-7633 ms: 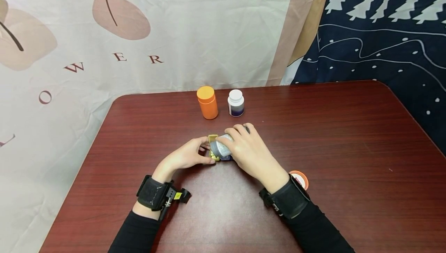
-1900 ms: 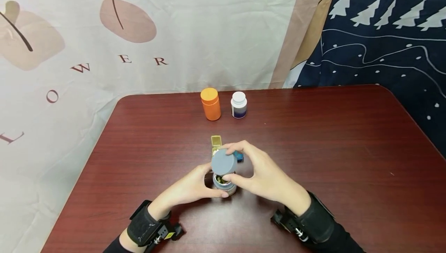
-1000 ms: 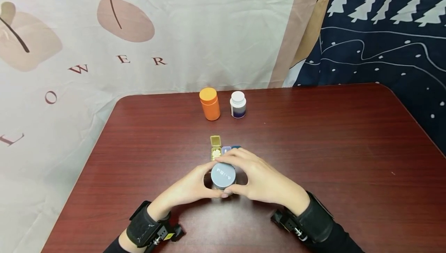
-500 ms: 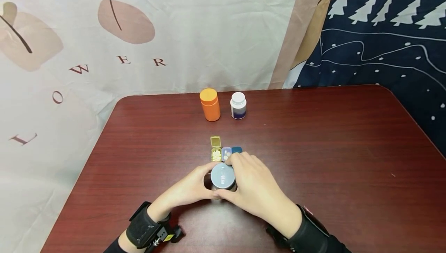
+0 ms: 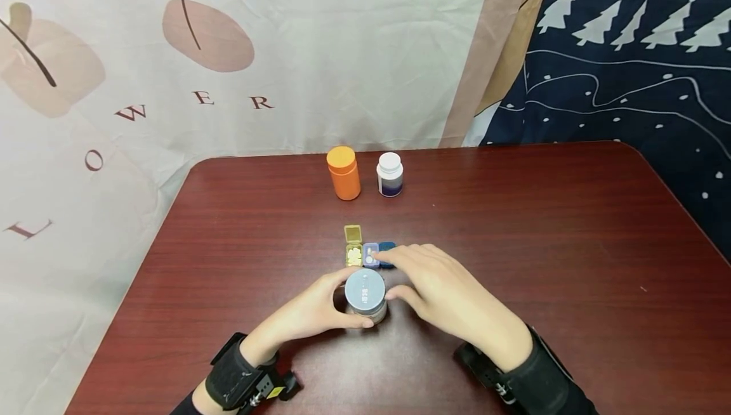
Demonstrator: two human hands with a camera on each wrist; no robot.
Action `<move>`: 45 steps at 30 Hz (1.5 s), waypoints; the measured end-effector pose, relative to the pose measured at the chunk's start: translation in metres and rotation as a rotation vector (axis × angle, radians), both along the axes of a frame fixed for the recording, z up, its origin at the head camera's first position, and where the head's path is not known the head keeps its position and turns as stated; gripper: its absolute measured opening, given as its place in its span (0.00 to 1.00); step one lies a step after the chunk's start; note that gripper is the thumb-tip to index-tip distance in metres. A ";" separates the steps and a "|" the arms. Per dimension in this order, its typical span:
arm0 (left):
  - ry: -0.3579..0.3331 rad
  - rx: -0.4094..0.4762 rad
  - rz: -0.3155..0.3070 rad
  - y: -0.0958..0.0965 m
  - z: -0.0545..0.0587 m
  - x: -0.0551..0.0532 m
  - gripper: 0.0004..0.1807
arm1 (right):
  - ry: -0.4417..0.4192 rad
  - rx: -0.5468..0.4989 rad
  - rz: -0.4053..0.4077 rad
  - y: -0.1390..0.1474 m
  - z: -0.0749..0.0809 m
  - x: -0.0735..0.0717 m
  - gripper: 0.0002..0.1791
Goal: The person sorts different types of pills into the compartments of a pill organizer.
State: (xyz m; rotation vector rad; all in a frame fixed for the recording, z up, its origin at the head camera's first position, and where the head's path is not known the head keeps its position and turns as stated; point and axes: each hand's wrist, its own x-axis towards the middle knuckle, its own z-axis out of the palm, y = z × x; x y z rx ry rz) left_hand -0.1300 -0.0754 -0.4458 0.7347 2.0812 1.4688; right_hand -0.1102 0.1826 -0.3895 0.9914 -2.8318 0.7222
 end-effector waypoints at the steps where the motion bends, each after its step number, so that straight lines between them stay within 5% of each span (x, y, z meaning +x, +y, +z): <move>1: -0.003 -0.007 0.003 0.000 0.001 0.000 0.32 | 0.007 -0.005 0.008 0.001 0.000 -0.001 0.28; 10: 0.025 0.001 -0.006 -0.002 0.001 0.001 0.34 | -0.001 -0.035 0.028 -0.008 -0.005 0.001 0.33; 17: 0.088 0.011 -0.018 -0.007 -0.054 -0.012 0.43 | 0.156 -0.041 0.089 -0.025 -0.012 0.009 0.36; 20: 0.064 -0.006 -0.013 -0.007 -0.048 -0.010 0.42 | 0.249 -0.048 0.072 -0.033 -0.019 0.011 0.35; 25: 0.032 -0.025 -0.004 -0.005 -0.007 0.001 0.39 | 0.397 -0.113 0.000 -0.046 -0.031 0.014 0.27; 29: 0.013 -0.046 0.003 -0.004 -0.001 0.002 0.40 | 0.440 -0.152 -0.044 -0.050 -0.036 0.014 0.31; 33: 0.075 -0.041 -0.010 -0.006 -0.022 -0.003 0.44 | 0.356 -0.120 -0.012 -0.047 -0.032 0.014 0.34; 38: 0.122 -0.033 -0.011 -0.007 -0.065 -0.014 0.46 | 0.058 -0.075 0.067 -0.029 -0.016 0.011 0.44; 41: 0.125 -0.019 -0.018 -0.006 -0.074 -0.016 0.43 | -0.037 -0.087 0.082 -0.013 -0.009 0.006 0.41; 45: 0.118 0.000 -0.019 -0.005 -0.076 -0.017 0.40 | -0.012 -0.137 0.106 -0.001 -0.009 0.000 0.37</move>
